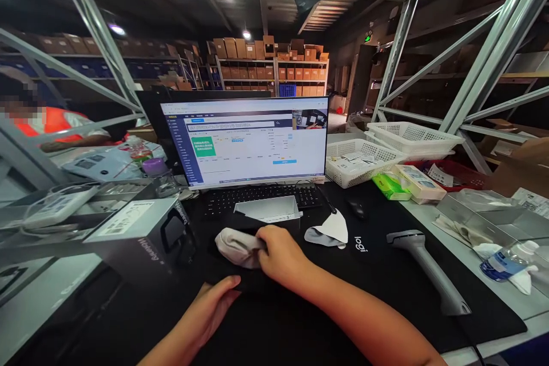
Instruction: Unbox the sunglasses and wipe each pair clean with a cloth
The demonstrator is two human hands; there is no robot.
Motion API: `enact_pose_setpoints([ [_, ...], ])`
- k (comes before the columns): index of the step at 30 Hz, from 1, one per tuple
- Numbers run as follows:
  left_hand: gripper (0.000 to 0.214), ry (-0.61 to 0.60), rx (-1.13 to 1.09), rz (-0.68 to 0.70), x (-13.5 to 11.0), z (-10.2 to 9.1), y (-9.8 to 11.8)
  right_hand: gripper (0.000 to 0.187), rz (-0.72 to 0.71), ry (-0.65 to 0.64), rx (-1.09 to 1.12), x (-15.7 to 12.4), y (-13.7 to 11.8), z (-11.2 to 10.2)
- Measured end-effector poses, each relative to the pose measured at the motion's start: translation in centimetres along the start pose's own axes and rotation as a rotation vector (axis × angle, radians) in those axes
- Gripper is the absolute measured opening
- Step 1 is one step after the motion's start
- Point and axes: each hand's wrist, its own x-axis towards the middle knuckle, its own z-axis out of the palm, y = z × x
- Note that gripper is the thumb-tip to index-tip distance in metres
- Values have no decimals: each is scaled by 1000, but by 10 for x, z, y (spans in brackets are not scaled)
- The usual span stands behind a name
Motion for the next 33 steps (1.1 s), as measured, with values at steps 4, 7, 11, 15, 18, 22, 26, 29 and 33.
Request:
enact_pose_setpoints([
  [4, 33, 30, -22, -18, 1, 0, 0, 11, 82, 3, 213, 14, 0, -16],
  [7, 30, 56, -32, -42, 2, -1, -2, 15, 124, 40, 465, 24, 0, -30],
  [11, 18, 52, -74, -128, -3, 3, -6, 23, 134, 289, 742, 33, 4, -48],
  [15, 15, 34, -100, -215, -15, 9, -9, 25, 74, 538, 902, 38, 4, -71],
  [18, 15, 23, -101, -242, -25, 13, -10, 23, -8, 704, 1011, 37, -2, -86],
  [22, 15, -79, -157, -328, -37, 17, -10, 19, -118, 856, 1149, 33, -13, -97],
  [26, 25, -187, -229, -397, -46, 22, -10, 15, -150, 881, 1136, 27, -17, -98],
  [29, 32, -109, -221, -422, -49, 26, -9, 16, -182, 916, 1062, 25, -16, -96],
  [33, 51, -59, -210, -492, -46, 25, -11, 20, -217, 923, 875, 22, -17, -94],
])
